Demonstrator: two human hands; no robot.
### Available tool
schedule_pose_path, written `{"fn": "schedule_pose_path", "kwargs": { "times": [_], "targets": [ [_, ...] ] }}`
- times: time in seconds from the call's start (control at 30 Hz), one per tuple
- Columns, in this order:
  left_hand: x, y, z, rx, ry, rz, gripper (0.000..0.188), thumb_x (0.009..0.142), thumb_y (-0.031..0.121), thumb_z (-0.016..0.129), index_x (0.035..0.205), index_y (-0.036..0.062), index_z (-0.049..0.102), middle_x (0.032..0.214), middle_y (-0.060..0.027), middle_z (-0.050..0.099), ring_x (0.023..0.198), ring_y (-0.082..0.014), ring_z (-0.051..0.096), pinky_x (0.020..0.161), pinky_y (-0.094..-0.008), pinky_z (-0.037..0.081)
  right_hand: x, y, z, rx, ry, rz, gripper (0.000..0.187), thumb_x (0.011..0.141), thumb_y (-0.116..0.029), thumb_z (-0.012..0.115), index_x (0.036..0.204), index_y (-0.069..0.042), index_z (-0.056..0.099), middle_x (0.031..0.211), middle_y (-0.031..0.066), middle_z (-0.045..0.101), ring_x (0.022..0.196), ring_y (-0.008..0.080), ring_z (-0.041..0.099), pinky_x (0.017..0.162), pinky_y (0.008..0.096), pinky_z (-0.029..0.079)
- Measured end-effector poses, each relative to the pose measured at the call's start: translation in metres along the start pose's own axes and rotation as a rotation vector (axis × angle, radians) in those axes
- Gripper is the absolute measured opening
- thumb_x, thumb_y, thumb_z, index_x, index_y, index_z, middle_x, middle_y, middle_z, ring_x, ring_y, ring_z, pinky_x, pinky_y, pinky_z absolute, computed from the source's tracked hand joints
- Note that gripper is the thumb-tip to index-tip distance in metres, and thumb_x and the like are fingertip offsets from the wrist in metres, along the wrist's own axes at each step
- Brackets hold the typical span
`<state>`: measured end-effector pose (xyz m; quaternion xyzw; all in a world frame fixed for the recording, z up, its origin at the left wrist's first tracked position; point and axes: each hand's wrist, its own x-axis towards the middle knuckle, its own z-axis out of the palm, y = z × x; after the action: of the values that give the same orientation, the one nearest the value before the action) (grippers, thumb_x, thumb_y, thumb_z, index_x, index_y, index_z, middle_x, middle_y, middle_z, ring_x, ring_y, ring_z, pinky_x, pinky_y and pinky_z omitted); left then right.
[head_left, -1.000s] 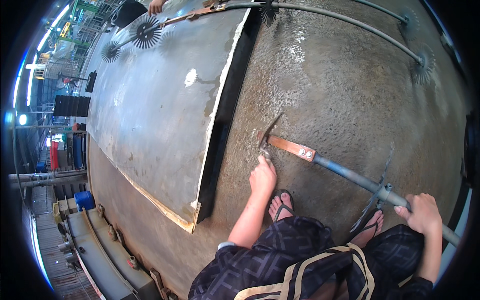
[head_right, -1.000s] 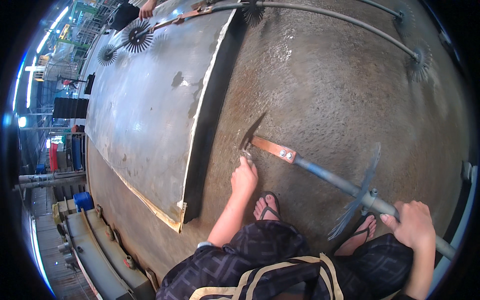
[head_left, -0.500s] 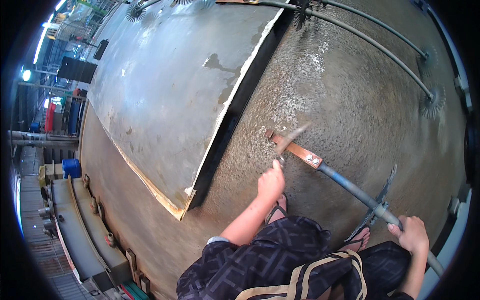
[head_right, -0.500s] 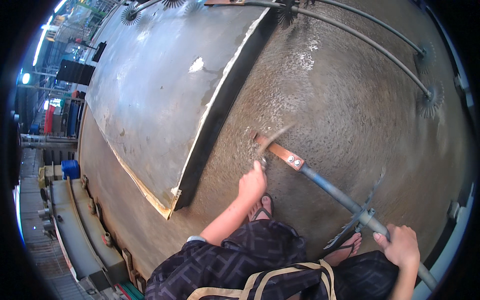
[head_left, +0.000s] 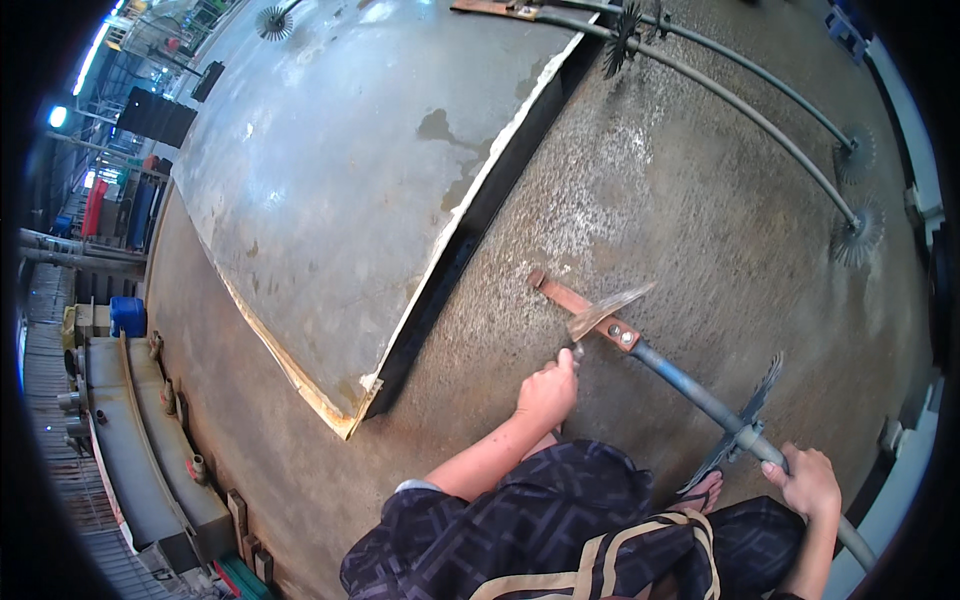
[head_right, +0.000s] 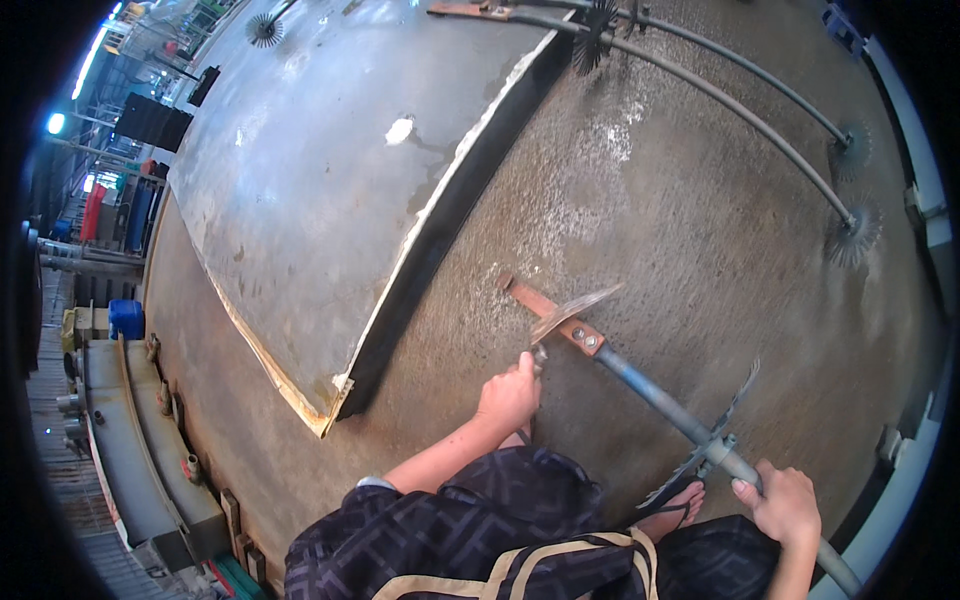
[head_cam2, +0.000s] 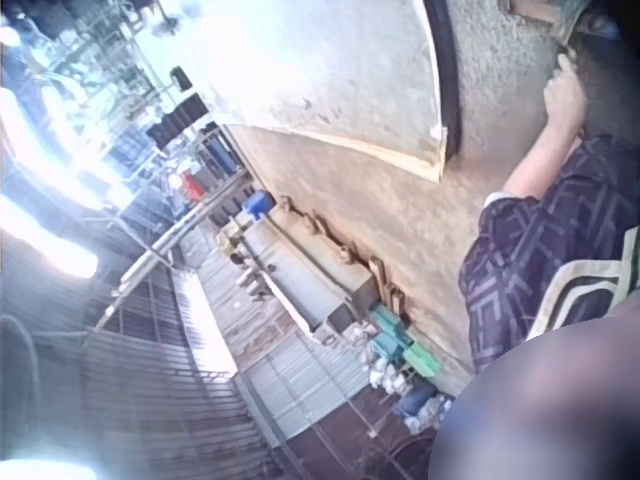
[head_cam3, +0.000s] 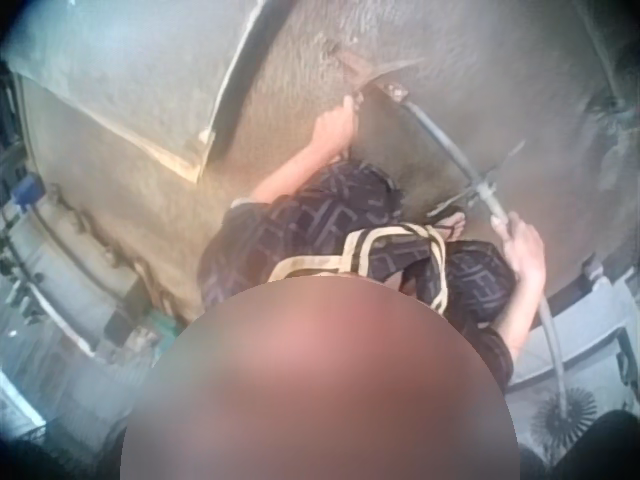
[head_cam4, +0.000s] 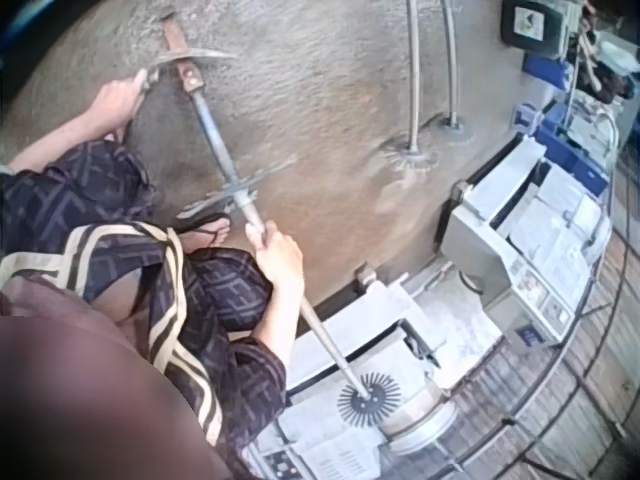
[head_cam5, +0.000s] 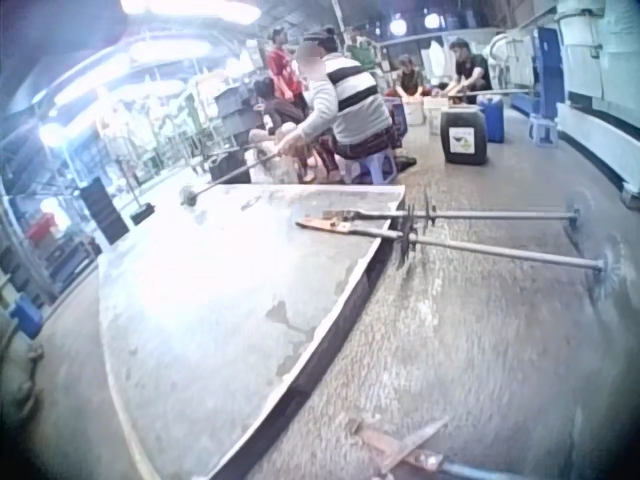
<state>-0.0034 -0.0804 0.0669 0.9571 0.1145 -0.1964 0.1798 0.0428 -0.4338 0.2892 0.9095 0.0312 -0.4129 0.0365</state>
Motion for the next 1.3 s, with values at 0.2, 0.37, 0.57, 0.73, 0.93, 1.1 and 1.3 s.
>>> {"fn": "schedule_pose_path", "kwargs": {
  "times": [0.2, 0.37, 0.57, 0.73, 0.93, 1.1, 1.3],
  "targets": [
    [0.017, -0.007, -0.01, -0.04, 0.009, -0.084, 0.017, 0.091, 0.016, 0.039, 0.101, 0.0026, 0.042, 0.075, -0.0252, 0.065, 0.07, -0.0418, 0.066, 0.061, -0.0517, 0.053, -0.001, 0.005, -0.005, 0.043, -0.037, 0.021, 0.048, 0.082, -0.049, 0.06, 0.098, -0.003, 0.058, 0.076, 0.0219, 0.064, 0.083, 0.0409, 0.063, 0.079, 0.0476, 0.047],
    [0.022, -0.02, -0.01, -0.067, 0.047, -0.13, 0.018, 0.091, 0.018, 0.039, 0.1, 0.0021, 0.041, 0.077, -0.025, 0.065, 0.071, -0.0426, 0.066, 0.064, -0.0515, 0.054, -0.003, 0.0, -0.012, 0.053, -0.042, 0.024, 0.047, 0.083, -0.048, 0.059, 0.098, -0.004, 0.06, 0.078, 0.0215, 0.065, 0.086, 0.0398, 0.062, 0.083, 0.0469, 0.046],
    [-0.001, 0.007, -0.008, -0.012, -0.011, 0.022, 0.017, 0.091, 0.015, 0.038, 0.102, 0.0021, 0.042, 0.074, -0.0229, 0.065, 0.069, -0.041, 0.066, 0.058, -0.0513, 0.053, -0.002, 0.005, -0.003, 0.004, -0.004, 0.0, 0.047, 0.082, -0.049, 0.059, 0.095, -0.005, 0.064, 0.077, 0.0205, 0.065, 0.084, 0.0395, 0.063, 0.08, 0.0471, 0.047],
    [0.03, -0.026, -0.008, -0.065, 0.059, -0.163, 0.019, 0.091, 0.015, 0.037, 0.102, 0.0002, 0.042, 0.074, -0.0241, 0.065, 0.07, -0.0421, 0.066, 0.061, -0.0518, 0.052, -0.002, 0.003, -0.011, 0.062, -0.022, -0.003, 0.046, 0.081, -0.05, 0.061, 0.092, -0.005, 0.065, 0.075, 0.0207, 0.065, 0.081, 0.0399, 0.063, 0.078, 0.0474, 0.048],
    [0.019, -0.02, -0.004, -0.074, 0.075, -0.081, 0.025, 0.088, 0.02, 0.045, 0.1, -0.0008, 0.04, 0.075, -0.0273, 0.064, 0.069, -0.0445, 0.064, 0.062, -0.0533, 0.052, -0.001, 0.006, -0.003, 0.026, 0.019, -0.004, 0.045, 0.081, -0.049, 0.061, 0.088, -0.004, 0.063, 0.074, 0.0208, 0.064, 0.081, 0.0399, 0.063, 0.076, 0.0475, 0.048],
    [-0.003, 0.001, -0.001, -0.065, -0.028, 0.019, 0.026, 0.086, 0.02, 0.048, 0.101, 0.0004, 0.041, 0.077, -0.0264, 0.064, 0.072, -0.0453, 0.064, 0.063, -0.0537, 0.052, 0.003, 0.007, -0.002, 0.031, 0.016, -0.016, 0.046, 0.08, -0.049, 0.062, 0.086, -0.003, 0.062, 0.073, 0.022, 0.062, 0.08, 0.041, 0.062, 0.074, 0.0483, 0.047],
    [0.019, -0.016, 0.005, -0.082, 0.046, -0.167, 0.016, 0.092, 0.018, 0.041, 0.101, 0.005, 0.042, 0.078, -0.0222, 0.065, 0.07, -0.0401, 0.067, 0.06, -0.0495, 0.054, 0.002, 0.007, 0.002, 0.028, -0.003, -0.017, 0.046, 0.081, -0.048, 0.061, 0.084, -0.002, 0.061, 0.073, 0.0228, 0.062, 0.08, 0.0418, 0.061, 0.073, 0.0489, 0.046]
  ]
}}
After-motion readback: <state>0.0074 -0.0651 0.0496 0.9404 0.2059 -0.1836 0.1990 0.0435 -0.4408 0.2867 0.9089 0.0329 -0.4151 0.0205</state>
